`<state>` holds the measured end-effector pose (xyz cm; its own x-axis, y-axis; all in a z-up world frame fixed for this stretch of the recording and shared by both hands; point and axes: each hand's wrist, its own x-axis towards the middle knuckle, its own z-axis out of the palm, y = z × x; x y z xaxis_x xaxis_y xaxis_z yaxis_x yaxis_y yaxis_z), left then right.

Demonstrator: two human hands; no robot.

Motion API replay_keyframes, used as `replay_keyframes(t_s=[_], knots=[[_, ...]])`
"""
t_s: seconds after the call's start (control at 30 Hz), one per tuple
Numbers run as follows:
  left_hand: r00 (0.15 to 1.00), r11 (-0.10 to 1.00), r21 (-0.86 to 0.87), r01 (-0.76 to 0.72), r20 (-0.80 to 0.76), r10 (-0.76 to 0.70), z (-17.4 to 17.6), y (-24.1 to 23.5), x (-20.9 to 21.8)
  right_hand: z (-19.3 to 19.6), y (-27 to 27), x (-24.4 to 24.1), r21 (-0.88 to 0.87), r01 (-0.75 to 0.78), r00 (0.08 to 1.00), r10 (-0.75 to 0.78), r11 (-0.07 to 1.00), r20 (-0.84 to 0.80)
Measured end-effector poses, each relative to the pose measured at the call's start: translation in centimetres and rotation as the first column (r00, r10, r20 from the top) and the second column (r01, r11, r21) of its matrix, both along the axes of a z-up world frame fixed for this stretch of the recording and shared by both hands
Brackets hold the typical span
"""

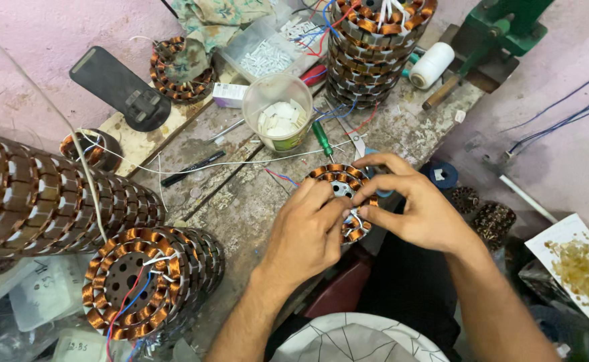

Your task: The person connects wires to a copper-wound stator, threading blue and red leads through the central hub and securing them with tape.

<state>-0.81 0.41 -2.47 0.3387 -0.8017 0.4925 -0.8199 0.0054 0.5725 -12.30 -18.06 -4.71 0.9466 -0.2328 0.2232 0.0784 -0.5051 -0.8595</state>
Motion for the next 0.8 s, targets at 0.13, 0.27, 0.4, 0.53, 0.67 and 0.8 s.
replay_keyframes(t_s=[0.13,0.27,0.4,0.53,0.67,0.8], knots=[[1.000,1.000,-0.003,-0.009,0.018,0.009,-0.1,-0.1,-0.1,0.3,1.3,-0.3,-0.083,0.092,0.995,-0.089,0.992,0.045],[0.999,0.999,0.020,-0.035,-0.015,0.036,-0.4,-0.1,-0.2,0.1,2.3,-0.2,-0.179,0.171,0.984,-0.158,0.969,0.083],[0.998,0.998,0.022,-0.053,-0.023,0.054,-0.6,-0.2,-0.2,-0.3,3.0,0.1,-0.256,0.205,0.976,-0.177,0.945,0.126],[0.998,0.998,0.024,-0.060,-0.026,0.060,-0.7,-0.2,-0.2,-0.4,3.0,-0.1,-0.276,0.191,0.980,-0.167,0.942,0.108],[0.997,0.999,0.014,-0.050,-0.055,0.050,-0.8,-0.1,-0.1,-0.5,2.0,-0.8,-0.103,0.154,0.987,-0.148,0.983,0.065],[0.999,1.000,-0.008,-0.021,-0.038,0.021,-0.8,-0.2,-0.1,-1.2,1.2,-1.2,0.006,0.182,0.981,-0.183,0.983,0.065]])
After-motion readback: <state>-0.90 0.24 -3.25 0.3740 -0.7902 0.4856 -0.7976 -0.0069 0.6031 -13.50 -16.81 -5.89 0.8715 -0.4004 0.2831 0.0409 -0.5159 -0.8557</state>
